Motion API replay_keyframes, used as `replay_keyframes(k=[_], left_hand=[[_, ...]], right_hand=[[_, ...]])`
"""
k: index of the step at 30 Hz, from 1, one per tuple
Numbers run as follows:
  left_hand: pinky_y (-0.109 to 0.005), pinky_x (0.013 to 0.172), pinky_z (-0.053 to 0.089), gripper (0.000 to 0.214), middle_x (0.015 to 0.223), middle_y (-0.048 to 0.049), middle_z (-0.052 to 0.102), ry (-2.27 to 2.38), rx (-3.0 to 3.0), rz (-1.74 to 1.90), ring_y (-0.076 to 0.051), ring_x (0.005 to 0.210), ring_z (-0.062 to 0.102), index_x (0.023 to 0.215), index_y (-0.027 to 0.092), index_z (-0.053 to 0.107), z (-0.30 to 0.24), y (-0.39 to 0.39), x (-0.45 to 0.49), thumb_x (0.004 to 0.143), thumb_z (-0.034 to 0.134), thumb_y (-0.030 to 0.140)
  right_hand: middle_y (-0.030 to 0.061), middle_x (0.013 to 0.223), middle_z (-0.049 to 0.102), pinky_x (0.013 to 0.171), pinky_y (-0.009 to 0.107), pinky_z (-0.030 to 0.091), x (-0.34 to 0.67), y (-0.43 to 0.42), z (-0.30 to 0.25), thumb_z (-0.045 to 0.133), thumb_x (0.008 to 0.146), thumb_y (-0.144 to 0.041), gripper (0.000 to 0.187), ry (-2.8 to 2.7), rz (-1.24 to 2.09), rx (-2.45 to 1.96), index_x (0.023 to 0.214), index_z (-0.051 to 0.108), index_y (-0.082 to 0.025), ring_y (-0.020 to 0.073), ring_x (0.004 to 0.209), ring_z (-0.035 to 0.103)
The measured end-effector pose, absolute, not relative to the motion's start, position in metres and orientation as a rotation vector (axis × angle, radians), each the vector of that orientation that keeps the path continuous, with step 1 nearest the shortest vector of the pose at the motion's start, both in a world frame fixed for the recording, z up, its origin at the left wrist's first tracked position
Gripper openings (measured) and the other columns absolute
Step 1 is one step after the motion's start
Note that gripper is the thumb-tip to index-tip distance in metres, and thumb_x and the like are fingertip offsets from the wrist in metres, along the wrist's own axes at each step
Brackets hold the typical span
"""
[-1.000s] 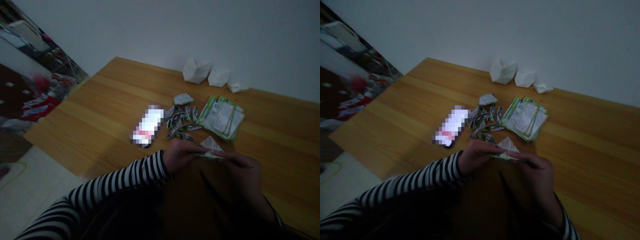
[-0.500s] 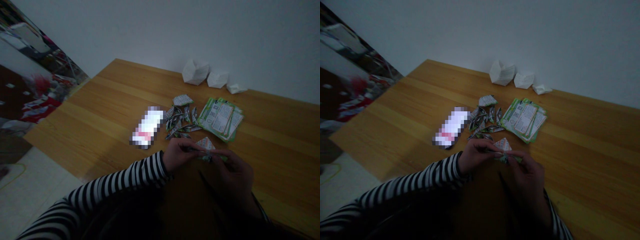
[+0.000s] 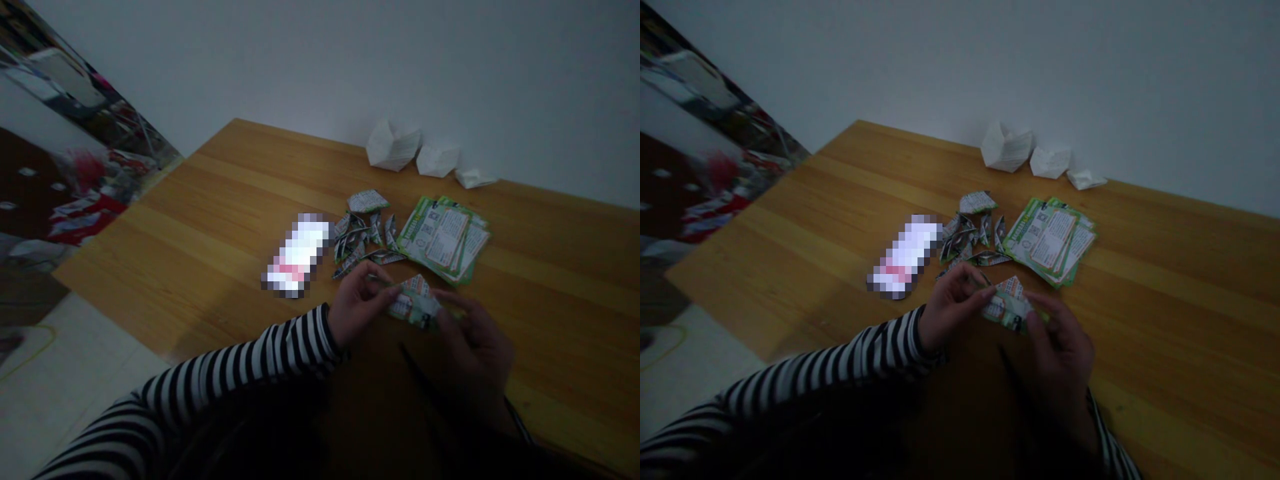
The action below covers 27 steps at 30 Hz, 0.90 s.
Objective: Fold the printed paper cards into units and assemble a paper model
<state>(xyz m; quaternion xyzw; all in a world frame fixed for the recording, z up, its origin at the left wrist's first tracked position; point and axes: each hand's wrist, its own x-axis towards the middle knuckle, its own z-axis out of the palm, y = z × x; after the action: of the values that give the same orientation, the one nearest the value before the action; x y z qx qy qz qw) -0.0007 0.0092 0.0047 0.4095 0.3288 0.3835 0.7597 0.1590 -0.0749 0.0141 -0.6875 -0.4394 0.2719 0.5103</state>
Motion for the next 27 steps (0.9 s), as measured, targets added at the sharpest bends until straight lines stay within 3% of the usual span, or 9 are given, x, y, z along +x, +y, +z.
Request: replay_keyframes(k=[2, 5, 10, 17, 22, 25, 27], left_hand=[[-0.016, 0.049, 0.04, 0.046, 0.057, 0.0086, 0.06, 0.7, 0.833, 0.807, -0.005, 0.047, 0.053, 0.105, 0.019, 0.047, 0.003, 0.008, -0.001, 0.08, 0.08, 0.039], [-0.016, 0.05, 0.039, 0.052, 0.058, 0.0085, 0.062, 0.688, 0.766, 0.789, -0.006, 0.048, 0.053, 0.112, 0.021, 0.044, 0.002, 0.008, 0.0, 0.079, 0.08, 0.041], [-0.022, 0.064, 0.052, 0.056, 0.081, -0.0001, 0.071, 0.758, 0.868, 0.722, -0.011, 0.068, 0.067, 0.1, 0.018, 0.049, 0.007, 0.009, 0.002, 0.065, 0.09, 0.033], [-0.017, 0.056, 0.045, 0.061, 0.068, 0.0076, 0.06, 0.835, 1.017, 0.845, -0.007, 0.06, 0.06, 0.091, 0.02, 0.044, 0.003, 0.008, 0.003, 0.057, 0.094, 0.027], [-0.021, 0.067, 0.052, 0.052, 0.084, 0.002, 0.065, 0.724, 1.099, 0.821, -0.011, 0.076, 0.066, 0.107, 0.021, 0.046, 0.001, 0.005, 0.003, 0.072, 0.085, 0.023], [-0.024, 0.074, 0.054, 0.032, 0.086, -0.0021, 0.067, 0.656, 1.164, 0.889, -0.013, 0.082, 0.066, 0.093, 0.016, 0.058, 0.0, 0.009, 0.001, 0.076, 0.082, 0.028], [-0.026, 0.078, 0.054, 0.023, 0.085, -0.0043, 0.069, 0.68, 1.242, 0.931, -0.014, 0.082, 0.066, 0.084, 0.014, 0.066, 0.001, 0.013, -0.001, 0.079, 0.08, 0.032]], right_hand=[[-0.0063, 0.051, 0.057, 0.042, 0.021, 0.04, 0.157, -0.074, 0.015, 0.066, 0.089, -0.033, 0.033, -0.937, 0.741, -1.61, 0.12, 0.067, -0.021, 0.0118, 0.043, 0.052], [-0.0059, 0.054, 0.058, 0.043, 0.022, 0.04, 0.156, -0.074, 0.014, 0.065, 0.089, -0.033, 0.033, -0.863, 0.746, -1.576, 0.12, 0.065, -0.021, 0.0116, 0.044, 0.052], [-0.002, 0.067, 0.066, 0.045, 0.023, 0.044, 0.156, -0.077, 0.01, 0.067, 0.087, -0.031, 0.032, -1.183, 0.553, -1.686, 0.116, 0.066, -0.021, 0.0115, 0.047, 0.055], [-0.0087, 0.05, 0.05, 0.043, 0.023, 0.037, 0.148, -0.079, 0.007, 0.066, 0.088, -0.034, 0.032, -1.211, 0.456, -1.775, 0.117, 0.067, -0.02, 0.0112, 0.042, 0.047], [-0.0013, 0.066, 0.067, 0.047, 0.023, 0.045, 0.151, -0.076, 0.004, 0.068, 0.087, -0.033, 0.024, -1.022, 0.519, -1.719, 0.107, 0.071, -0.02, 0.0136, 0.051, 0.06], [0.0029, 0.08, 0.076, 0.063, 0.027, 0.056, 0.161, -0.072, 0.004, 0.069, 0.085, -0.034, 0.014, -0.998, 0.65, -1.654, 0.088, 0.075, -0.021, 0.0176, 0.068, 0.071], [0.0038, 0.083, 0.079, 0.067, 0.03, 0.059, 0.167, -0.07, 0.005, 0.071, 0.082, -0.035, 0.014, -1.017, 0.777, -1.659, 0.086, 0.077, -0.022, 0.0199, 0.073, 0.074]])
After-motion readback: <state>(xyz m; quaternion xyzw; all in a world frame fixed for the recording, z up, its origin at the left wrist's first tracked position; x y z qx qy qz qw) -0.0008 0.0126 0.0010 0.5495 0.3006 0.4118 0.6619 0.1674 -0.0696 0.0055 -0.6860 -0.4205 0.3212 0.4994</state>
